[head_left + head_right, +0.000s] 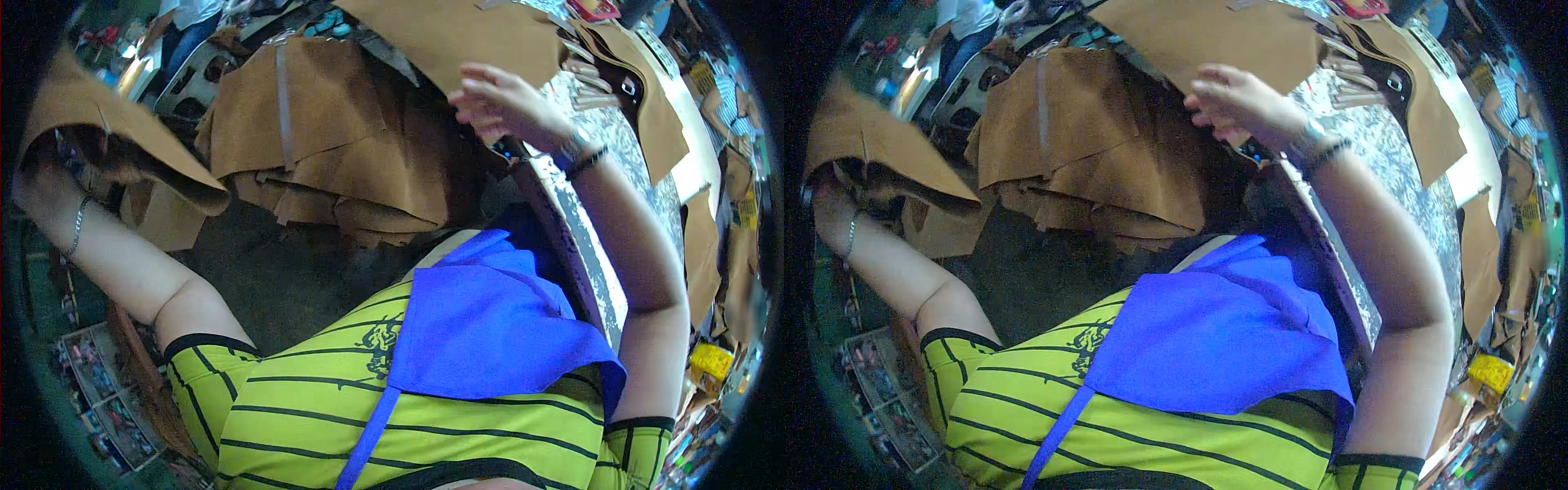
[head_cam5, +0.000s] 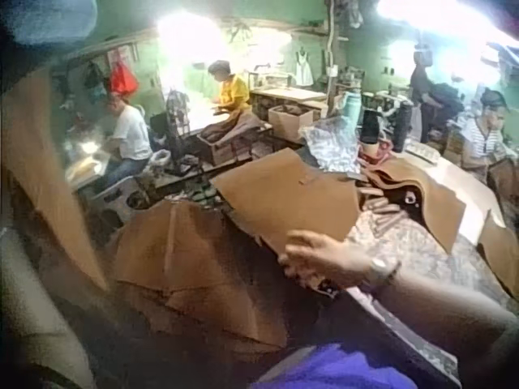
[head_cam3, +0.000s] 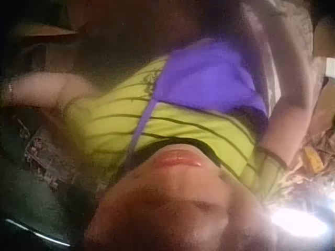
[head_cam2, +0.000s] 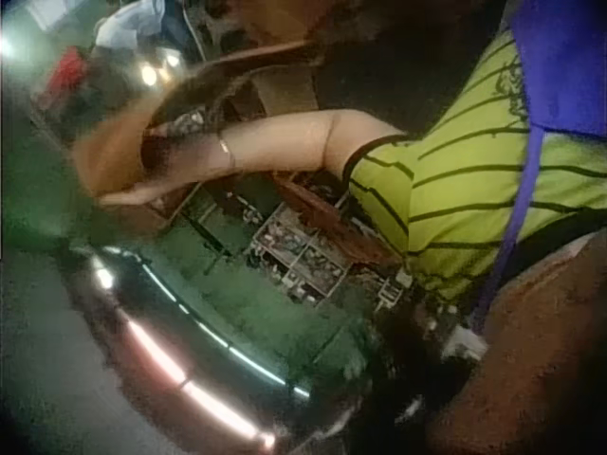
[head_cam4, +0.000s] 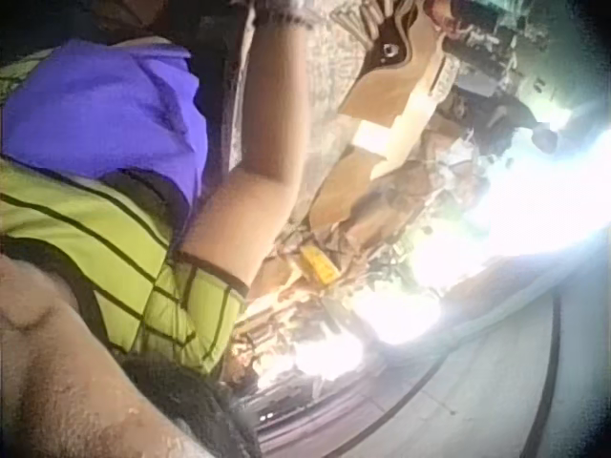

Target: Attaching a leather strip to a leather panel by positioning and hammering it down.

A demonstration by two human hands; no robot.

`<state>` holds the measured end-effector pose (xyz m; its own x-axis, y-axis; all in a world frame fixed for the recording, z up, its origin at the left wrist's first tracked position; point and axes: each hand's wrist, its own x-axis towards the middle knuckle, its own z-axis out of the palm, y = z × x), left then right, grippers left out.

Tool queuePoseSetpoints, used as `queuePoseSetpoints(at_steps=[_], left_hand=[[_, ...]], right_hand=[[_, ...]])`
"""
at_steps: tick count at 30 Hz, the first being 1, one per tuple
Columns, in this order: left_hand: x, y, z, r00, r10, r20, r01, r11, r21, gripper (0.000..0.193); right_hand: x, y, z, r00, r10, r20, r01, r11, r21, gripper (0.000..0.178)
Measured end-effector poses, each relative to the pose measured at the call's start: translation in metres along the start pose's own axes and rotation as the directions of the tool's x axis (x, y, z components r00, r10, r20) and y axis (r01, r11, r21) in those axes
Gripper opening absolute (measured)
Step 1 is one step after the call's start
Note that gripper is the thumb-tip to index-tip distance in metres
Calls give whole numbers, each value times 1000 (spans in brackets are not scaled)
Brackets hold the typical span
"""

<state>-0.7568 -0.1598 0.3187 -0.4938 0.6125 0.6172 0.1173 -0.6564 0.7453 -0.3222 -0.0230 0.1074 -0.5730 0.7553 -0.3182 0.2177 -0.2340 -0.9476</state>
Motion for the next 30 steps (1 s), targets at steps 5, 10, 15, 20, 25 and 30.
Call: queuePoseSetpoints(at_steps=[5,10,15,20,25,30], left_hand=[[18,-71,37,986,-74,151,91,990,-106,44],[-54,-116,247,893,-110,437,253,924,-286,42],[-131,-118,390,796,-80,599,316,900,-300,40],[-247,-94,457,684,-91,724,366,901,-233,39],[-314,-208,406,10,-393,919,447,824,347,29],[-342,-233,394,-64,-599,798,441,700,561,37]], right_hand=[[-74,30,-2,999,40,-28,-33,976,214,57],[-120,49,-12,983,-92,-158,163,834,527,97],[-211,60,-54,710,-231,-665,665,531,526,95],[-367,120,-95,344,100,-934,647,696,313,41],[-448,195,-98,362,177,-915,94,970,225,54],[-448,225,-93,213,344,-914,-149,936,318,58]])
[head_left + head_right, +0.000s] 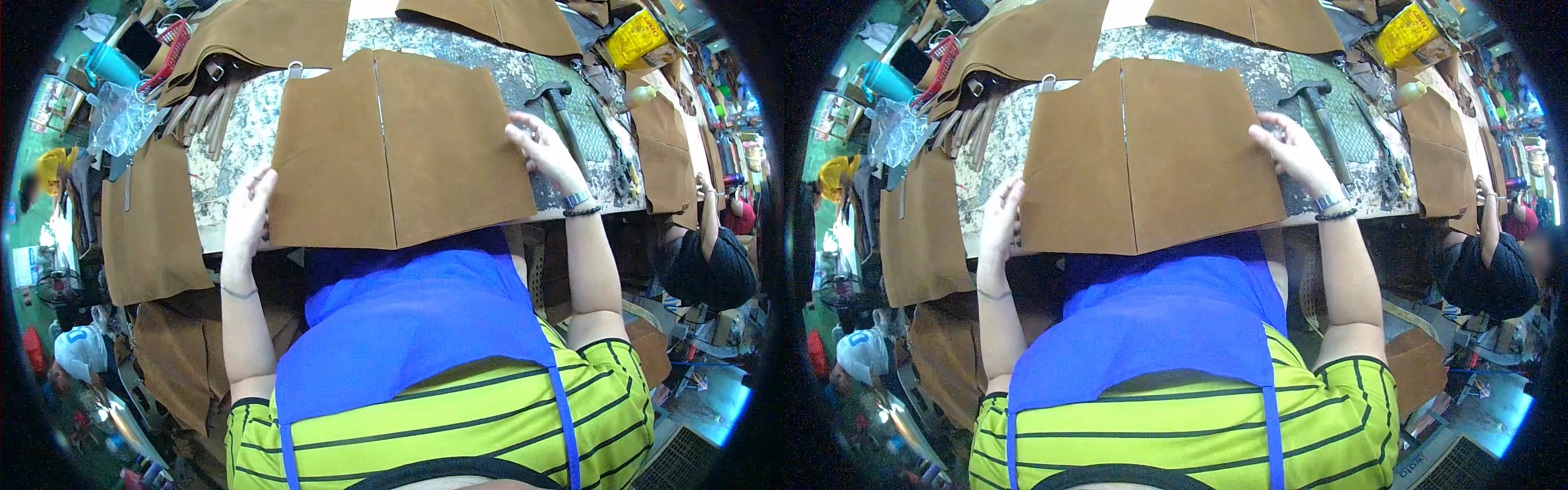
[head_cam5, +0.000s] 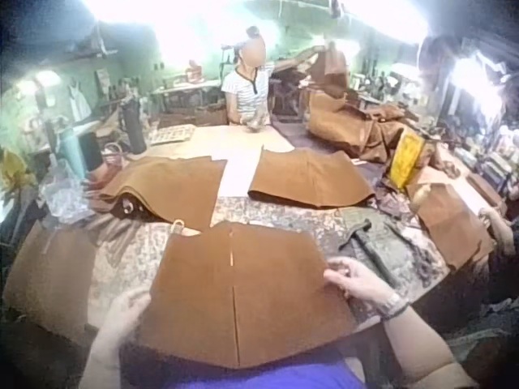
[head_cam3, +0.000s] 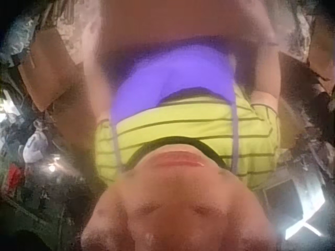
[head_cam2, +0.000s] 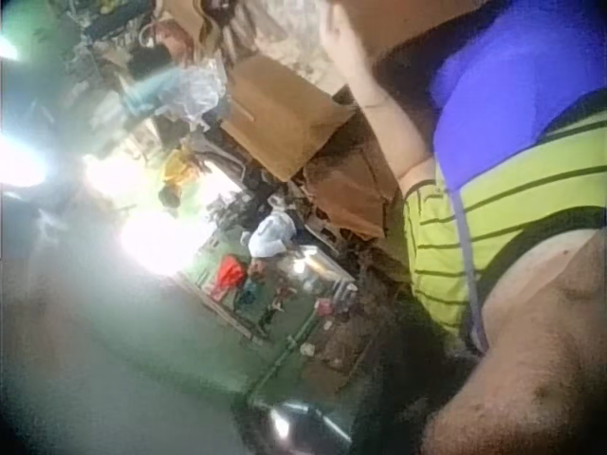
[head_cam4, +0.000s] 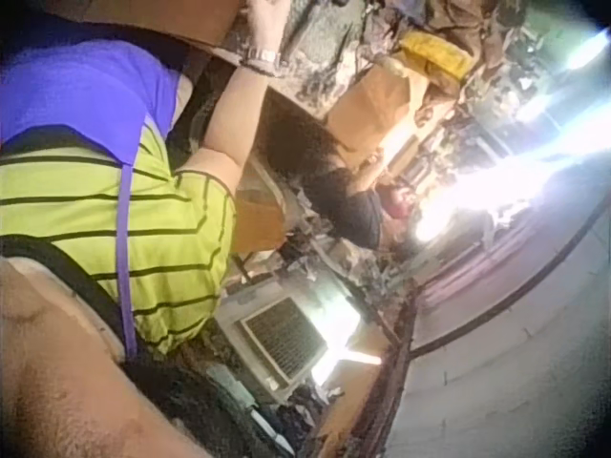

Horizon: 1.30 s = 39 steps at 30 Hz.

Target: Attaching a leather strip to a leather panel by positioning and hammering it down.

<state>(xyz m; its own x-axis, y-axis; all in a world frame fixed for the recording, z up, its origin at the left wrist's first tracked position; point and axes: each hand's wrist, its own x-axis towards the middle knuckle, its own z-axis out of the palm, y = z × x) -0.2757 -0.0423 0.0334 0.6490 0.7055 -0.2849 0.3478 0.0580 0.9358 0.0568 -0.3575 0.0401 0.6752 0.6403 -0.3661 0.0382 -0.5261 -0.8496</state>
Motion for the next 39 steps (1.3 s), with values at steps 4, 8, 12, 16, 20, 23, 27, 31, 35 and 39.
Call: queuePoseSetpoints(at_steps=[4,8,12,16,20,23,27,31,35,39], left_hand=[[33,6,9,997,79,-17,-78,996,40,40],[57,6,20,971,238,3,-239,971,19,46],[20,25,27,945,327,-4,-310,899,309,68],[-32,14,5,821,456,345,-564,551,615,94],[-40,-13,6,845,485,226,-507,590,629,79],[-36,-15,13,810,565,159,-518,562,645,66],[-31,-24,21,819,574,18,-497,693,522,52],[-31,-15,35,818,574,18,-489,680,547,48],[-29,-25,12,814,571,-109,-476,762,439,49],[-22,-15,21,793,606,56,-487,577,656,53]], right_hand=[[21,-7,14,972,-201,-120,212,973,86,52],[37,-7,9,896,-341,-284,384,917,107,45],[7,-9,1,672,-713,-203,431,598,-675,54],[-49,-10,-8,730,-644,228,597,439,-672,75],[-58,11,-12,755,-625,199,563,462,-685,67],[-53,28,-17,688,-682,248,614,363,-701,64],[-56,21,-14,704,-678,213,618,437,-653,56],[-61,10,1,722,-681,122,532,434,-727,58],[-63,21,8,655,-754,-53,562,532,-634,59],[-67,37,22,803,-581,-129,328,614,-718,63]])
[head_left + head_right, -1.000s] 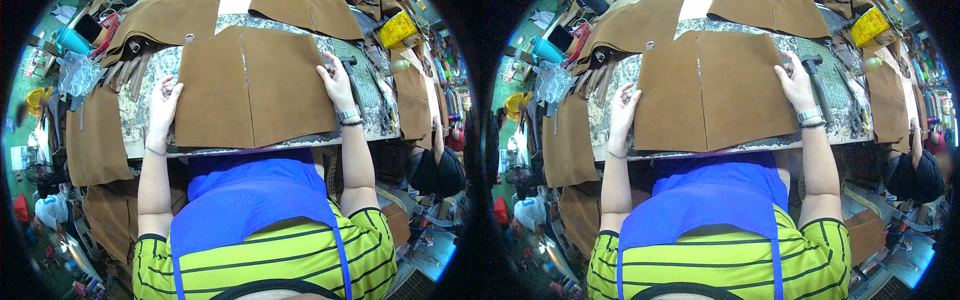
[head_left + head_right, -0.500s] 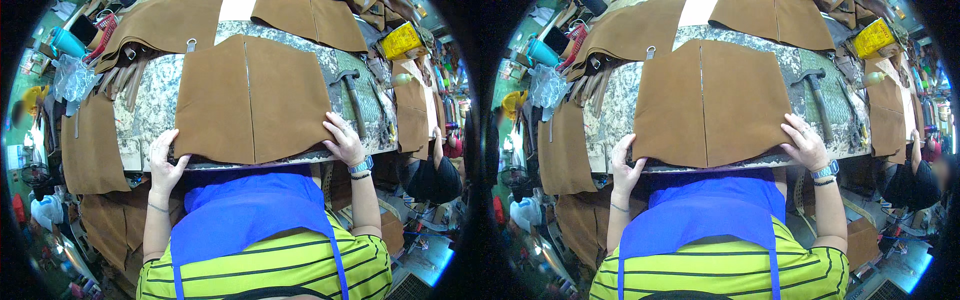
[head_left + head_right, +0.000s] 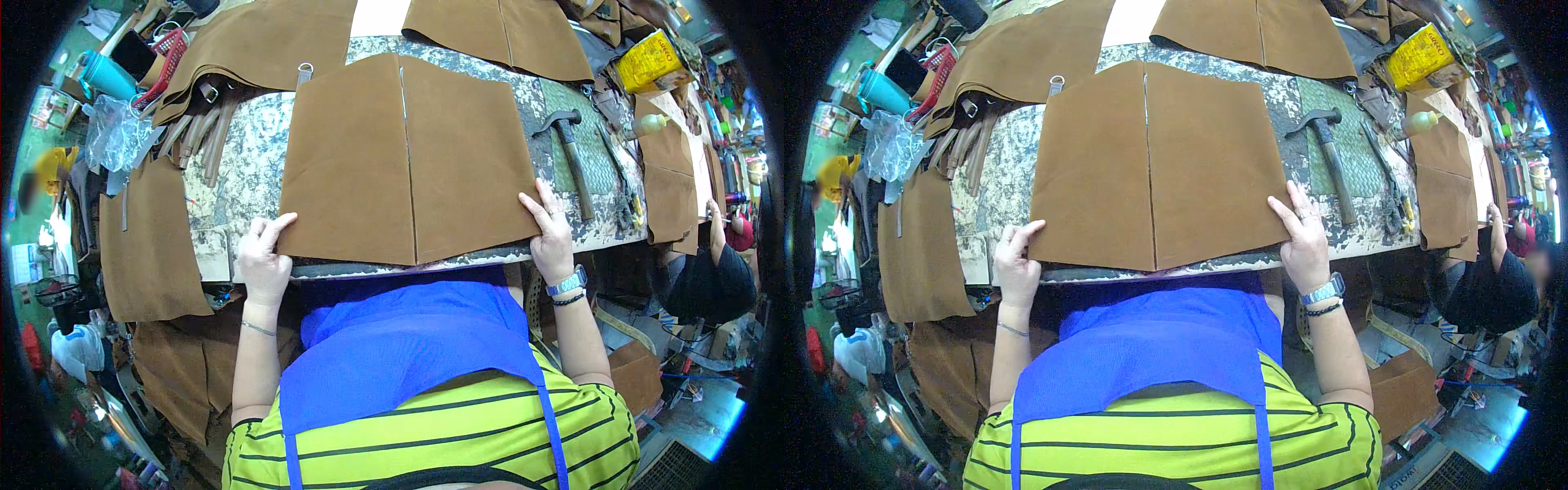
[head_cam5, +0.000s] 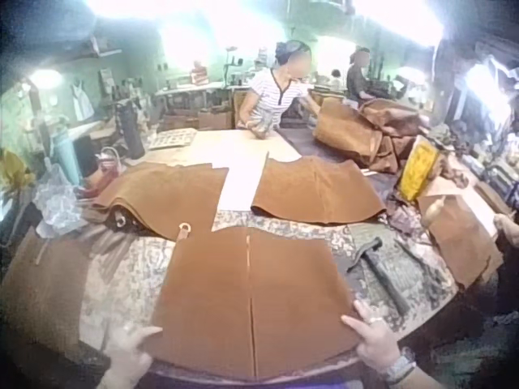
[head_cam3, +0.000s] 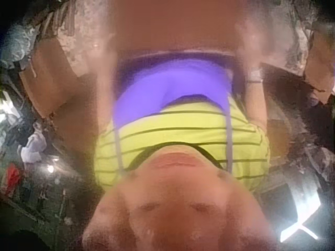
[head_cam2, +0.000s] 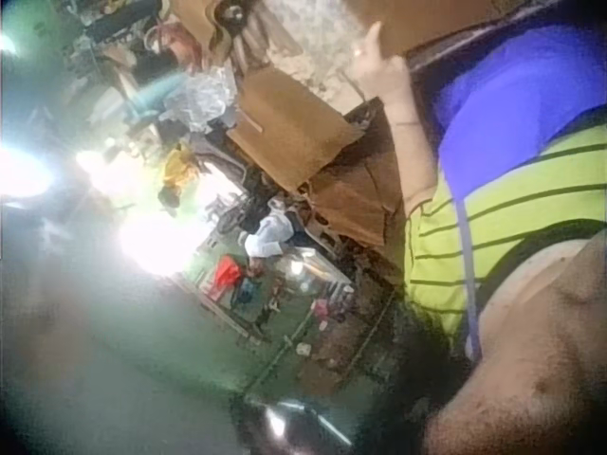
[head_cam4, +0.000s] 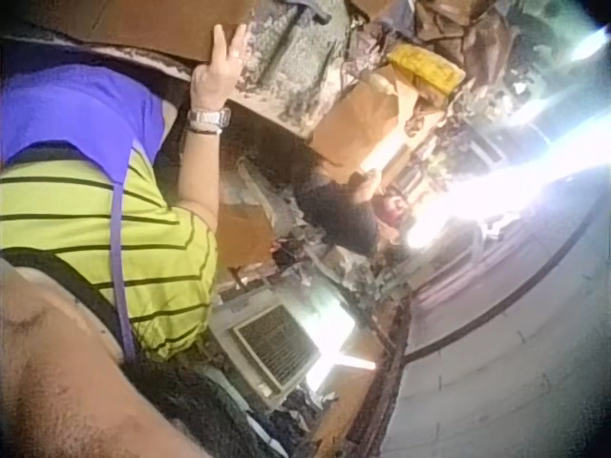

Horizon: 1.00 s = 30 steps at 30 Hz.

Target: Attaching a leather strip to a leather panel by positioning and hammering it down.

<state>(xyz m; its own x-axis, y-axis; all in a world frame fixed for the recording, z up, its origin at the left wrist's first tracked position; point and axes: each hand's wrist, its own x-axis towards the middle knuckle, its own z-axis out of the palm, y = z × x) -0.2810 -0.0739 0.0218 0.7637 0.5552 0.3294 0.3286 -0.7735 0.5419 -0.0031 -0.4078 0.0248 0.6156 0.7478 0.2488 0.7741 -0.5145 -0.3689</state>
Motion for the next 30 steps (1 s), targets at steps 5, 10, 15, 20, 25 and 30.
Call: queuePoseSetpoints(at_steps=[5,10,15,20,25,30], left_hand=[[-1,4,-1,991,-135,-16,132,986,-105,52],[-3,1,-8,994,-102,-22,103,995,6,52],[-12,-5,-18,1000,-11,-7,12,974,224,47],[-1,-5,-32,993,-12,121,-13,980,198,39],[50,-30,-44,998,1,-69,9,988,152,35],[138,-86,-37,945,-107,-308,189,950,249,37]], right_hand=[[1,-12,-7,999,-21,-40,20,999,-25,68],[-3,-4,0,997,52,59,-45,993,-113,66],[-3,-1,-2,993,79,85,-66,988,-141,67],[-6,5,-8,988,55,144,-33,988,-153,58],[-7,17,-7,993,-93,78,93,996,3,90],[-4,17,-3,997,-71,-18,72,993,92,87]])
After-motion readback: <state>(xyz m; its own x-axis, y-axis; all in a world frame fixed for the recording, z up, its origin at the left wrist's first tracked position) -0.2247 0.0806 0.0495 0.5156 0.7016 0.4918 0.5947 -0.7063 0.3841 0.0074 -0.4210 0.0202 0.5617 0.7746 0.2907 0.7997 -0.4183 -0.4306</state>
